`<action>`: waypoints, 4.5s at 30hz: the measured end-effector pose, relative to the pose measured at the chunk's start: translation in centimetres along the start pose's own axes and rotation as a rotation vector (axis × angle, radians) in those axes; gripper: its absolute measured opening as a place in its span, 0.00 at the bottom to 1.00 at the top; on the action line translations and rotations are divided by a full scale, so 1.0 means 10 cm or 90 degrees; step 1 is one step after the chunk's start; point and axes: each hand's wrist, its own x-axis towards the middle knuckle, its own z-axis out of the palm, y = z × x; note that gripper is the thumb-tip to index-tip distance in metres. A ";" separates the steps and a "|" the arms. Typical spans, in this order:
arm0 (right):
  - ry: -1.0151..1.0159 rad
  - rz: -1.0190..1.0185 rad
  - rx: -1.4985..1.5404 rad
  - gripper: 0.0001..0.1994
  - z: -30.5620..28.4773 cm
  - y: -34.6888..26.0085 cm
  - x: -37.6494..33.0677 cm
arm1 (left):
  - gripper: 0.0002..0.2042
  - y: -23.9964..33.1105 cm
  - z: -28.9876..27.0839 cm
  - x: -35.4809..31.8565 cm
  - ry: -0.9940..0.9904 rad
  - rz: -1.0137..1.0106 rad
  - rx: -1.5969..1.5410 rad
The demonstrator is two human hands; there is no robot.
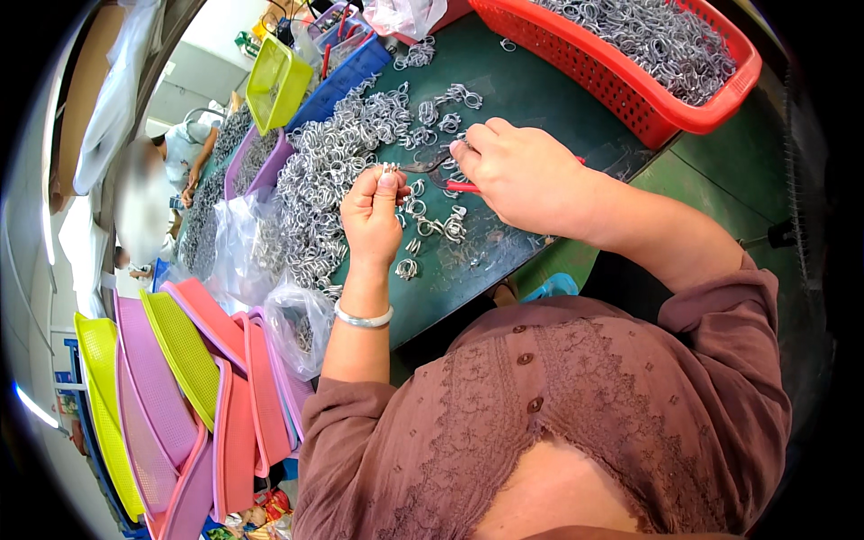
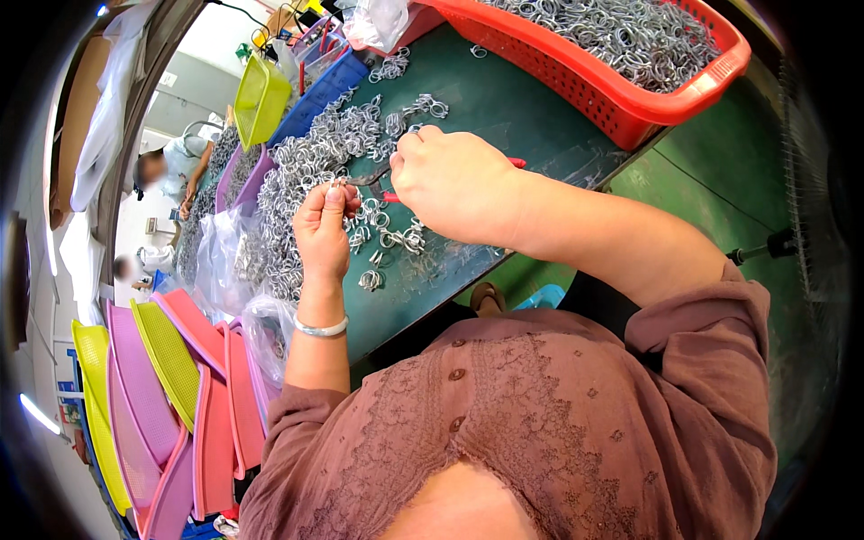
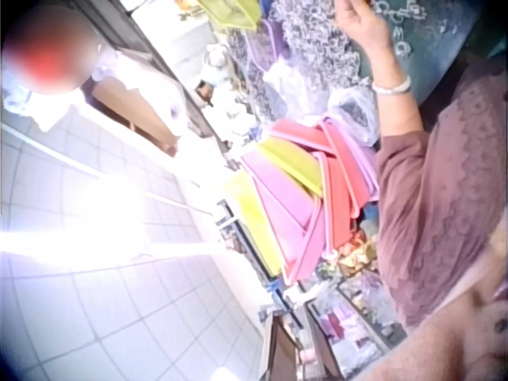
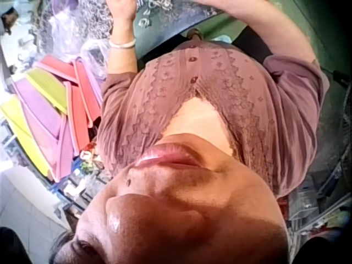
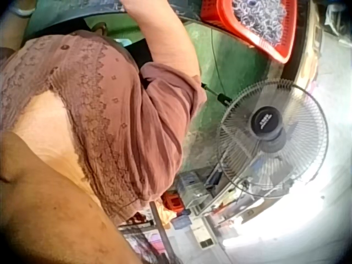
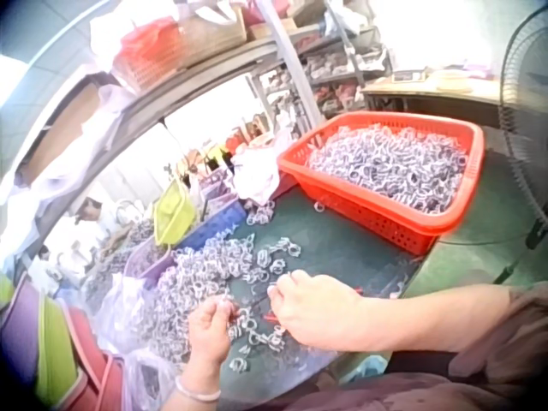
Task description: The person picks up metal hooks from a pile, fits two hooks together by hand, and uses pliers to crimp the connection.
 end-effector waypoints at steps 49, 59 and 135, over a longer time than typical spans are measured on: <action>-0.100 0.262 0.111 0.22 0.27 0.46 -0.24 | 0.09 0.14 -0.15 0.24 -0.057 0.021 -0.377; 0.024 0.392 0.042 0.31 0.75 0.75 -0.47 | 0.07 0.26 0.20 0.29 -0.127 0.047 -0.278; 0.058 0.219 0.359 0.17 0.40 0.43 0.49 | 0.16 0.09 -0.50 -0.10 -0.026 -0.035 -0.142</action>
